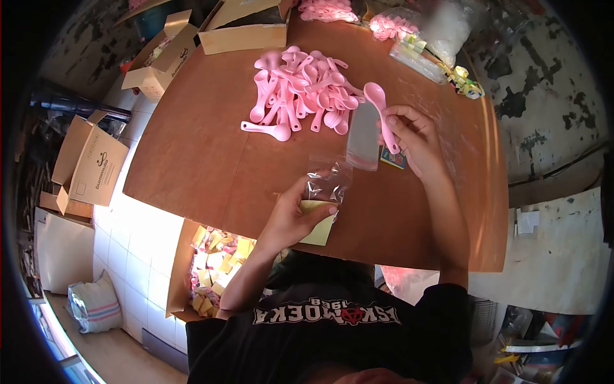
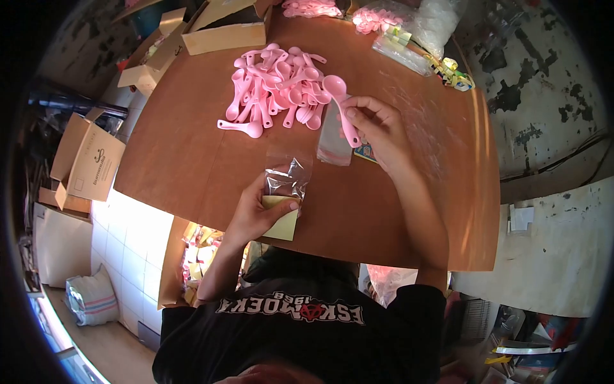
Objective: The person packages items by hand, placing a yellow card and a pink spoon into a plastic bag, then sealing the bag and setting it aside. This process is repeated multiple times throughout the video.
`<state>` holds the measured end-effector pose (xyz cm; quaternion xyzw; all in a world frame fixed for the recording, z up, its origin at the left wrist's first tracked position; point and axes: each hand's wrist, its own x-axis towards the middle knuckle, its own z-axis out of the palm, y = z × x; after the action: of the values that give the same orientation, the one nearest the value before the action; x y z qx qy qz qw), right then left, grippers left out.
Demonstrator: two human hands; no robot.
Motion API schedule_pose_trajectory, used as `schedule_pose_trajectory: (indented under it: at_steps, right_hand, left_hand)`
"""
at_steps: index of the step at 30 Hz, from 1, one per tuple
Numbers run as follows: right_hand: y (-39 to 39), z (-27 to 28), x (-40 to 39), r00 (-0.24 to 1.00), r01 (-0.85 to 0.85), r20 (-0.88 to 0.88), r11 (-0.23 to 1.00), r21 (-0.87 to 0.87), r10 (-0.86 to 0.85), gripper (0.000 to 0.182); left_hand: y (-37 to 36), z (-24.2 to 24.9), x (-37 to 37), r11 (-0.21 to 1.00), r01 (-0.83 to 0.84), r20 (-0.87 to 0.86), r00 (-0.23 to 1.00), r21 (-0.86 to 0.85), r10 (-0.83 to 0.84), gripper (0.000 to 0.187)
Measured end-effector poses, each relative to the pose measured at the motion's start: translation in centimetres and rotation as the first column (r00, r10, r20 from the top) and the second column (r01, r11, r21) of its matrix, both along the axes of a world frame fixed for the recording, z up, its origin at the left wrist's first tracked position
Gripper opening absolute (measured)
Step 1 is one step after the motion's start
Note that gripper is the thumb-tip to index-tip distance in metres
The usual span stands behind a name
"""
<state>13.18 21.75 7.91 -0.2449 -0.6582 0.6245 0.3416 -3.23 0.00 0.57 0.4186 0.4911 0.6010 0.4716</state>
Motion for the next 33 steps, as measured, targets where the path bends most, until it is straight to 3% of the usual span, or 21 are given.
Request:
schedule_pose_trajectory:
  at_steps: [2,4,6,7,10,15,17,19,24,26,29,31,33]
  right_hand:
    - [-1.5,0.5,1.5,0.988,-0.151,-0.003,0.978,-0.144,0.152,0.028]
    - [-3.1,1.4,2.3,0.98,-0.198,-0.084,0.953,-0.23,0.183,0.038]
    - [-4.1,1.9,3.0,0.973,-0.228,-0.027,0.972,0.063,0.23,0.04]
    - [-4.3,2.1,3.2,0.982,-0.183,0.074,0.966,0.181,0.172,0.039]
    - [-4.8,2.1,3.2,0.991,-0.1,-0.07,0.972,0.215,0.118,0.031]
    - [-5.4,2.5,2.1,0.993,-0.04,-0.094,0.97,0.241,0.064,0.022]
    - [-5.3,2.0,1.9,0.995,-0.016,-0.092,0.976,0.218,0.037,0.019]
    - [-4.6,1.2,1.8,0.999,-0.01,-0.033,0.934,0.356,0.023,0.017]
    - [-4.9,0.7,1.7,0.995,-0.061,0.098,0.926,0.374,0.026,0.013]
    - [-5.1,1.0,1.6,0.983,-0.128,0.173,0.886,0.446,0.056,0.012]
    - [-5.8,0.6,1.3,0.981,-0.147,0.181,0.861,0.486,0.065,0.022]
    - [-6.7,0.6,1.0,0.991,-0.073,0.13,0.916,0.394,0.023,0.04]
    - [-7.3,0.2,1.1,0.99,-0.075,0.137,0.907,0.414,0.019,0.047]
  left_hand:
    - [0.7,-0.4,0.6,0.998,-0.003,-0.061,0.998,0.057,0.007,0.054]
    - [1.1,-0.3,1.0,0.999,0.015,-0.064,0.998,0.035,-0.013,0.054]
    - [1.4,-0.2,1.3,0.999,0.03,-0.071,0.997,0.012,-0.029,0.054]
    - [1.5,-0.2,1.5,1.0,0.029,-0.088,0.996,0.007,-0.029,0.054]
    - [1.8,0.0,1.8,1.0,0.028,-0.099,0.995,-0.01,-0.029,0.054]
    - [1.9,1.0,2.3,0.998,0.036,-0.1,0.994,-0.054,-0.041,0.055]
    - [1.9,0.8,2.3,0.998,0.053,-0.212,0.976,-0.02,-0.056,0.056]
    - [2.1,0.8,2.3,0.997,0.074,-0.225,0.972,0.013,-0.07,0.059]
    - [2.1,0.7,2.4,0.994,0.104,-0.201,0.975,0.018,-0.098,0.063]
    - [2.1,0.8,2.6,0.991,0.075,-0.21,0.976,0.108,-0.051,0.053]
    - [2.1,0.6,2.6,0.989,0.092,-0.183,0.981,0.116,-0.069,0.048]
    - [2.0,0.5,2.7,0.988,0.084,-0.157,0.986,0.132,-0.062,0.046]
    - [1.9,0.8,2.7,0.988,0.072,-0.102,0.993,0.138,-0.058,0.04]
